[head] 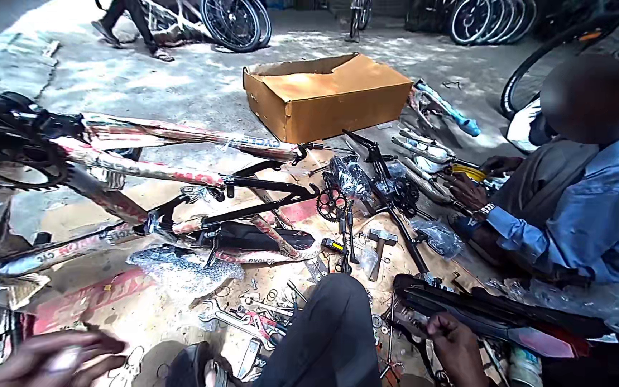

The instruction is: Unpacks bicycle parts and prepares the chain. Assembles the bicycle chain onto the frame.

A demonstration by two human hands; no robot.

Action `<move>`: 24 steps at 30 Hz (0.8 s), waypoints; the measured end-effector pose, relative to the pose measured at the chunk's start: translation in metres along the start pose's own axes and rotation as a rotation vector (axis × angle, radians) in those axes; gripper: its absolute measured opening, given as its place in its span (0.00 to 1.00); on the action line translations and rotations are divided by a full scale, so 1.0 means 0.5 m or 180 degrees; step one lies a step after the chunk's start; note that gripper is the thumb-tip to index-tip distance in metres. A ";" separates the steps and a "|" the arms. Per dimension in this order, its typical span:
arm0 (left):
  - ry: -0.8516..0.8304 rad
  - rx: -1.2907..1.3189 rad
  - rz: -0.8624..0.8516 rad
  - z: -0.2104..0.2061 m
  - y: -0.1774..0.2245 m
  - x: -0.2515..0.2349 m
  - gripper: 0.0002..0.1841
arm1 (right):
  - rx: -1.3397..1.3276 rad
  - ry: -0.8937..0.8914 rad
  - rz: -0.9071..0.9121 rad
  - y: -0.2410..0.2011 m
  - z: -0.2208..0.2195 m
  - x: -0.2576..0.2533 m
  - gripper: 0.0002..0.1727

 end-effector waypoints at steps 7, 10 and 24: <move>-0.1510 0.0443 0.1364 -0.326 -0.210 -0.014 0.20 | -0.1537 0.0328 0.1384 -0.371 0.056 -0.067 0.09; -0.1665 0.1177 0.1964 -0.373 -0.209 -0.005 0.37 | -0.2580 -0.0313 0.1719 -0.529 0.016 -0.034 0.07; 0.1512 0.3330 0.1737 -0.156 -0.301 -0.122 0.46 | -0.1345 -0.1721 0.2891 -0.598 -0.336 0.250 0.33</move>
Point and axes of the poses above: each hand's wrist, its own x-axis away from the middle knuckle, its own z-axis out of the back of the hand, y = z × x, the point moved 4 cm from there along -x, towards the middle knuckle, and after that the axes turned 10 degrees about y, right-handed, at the moved point
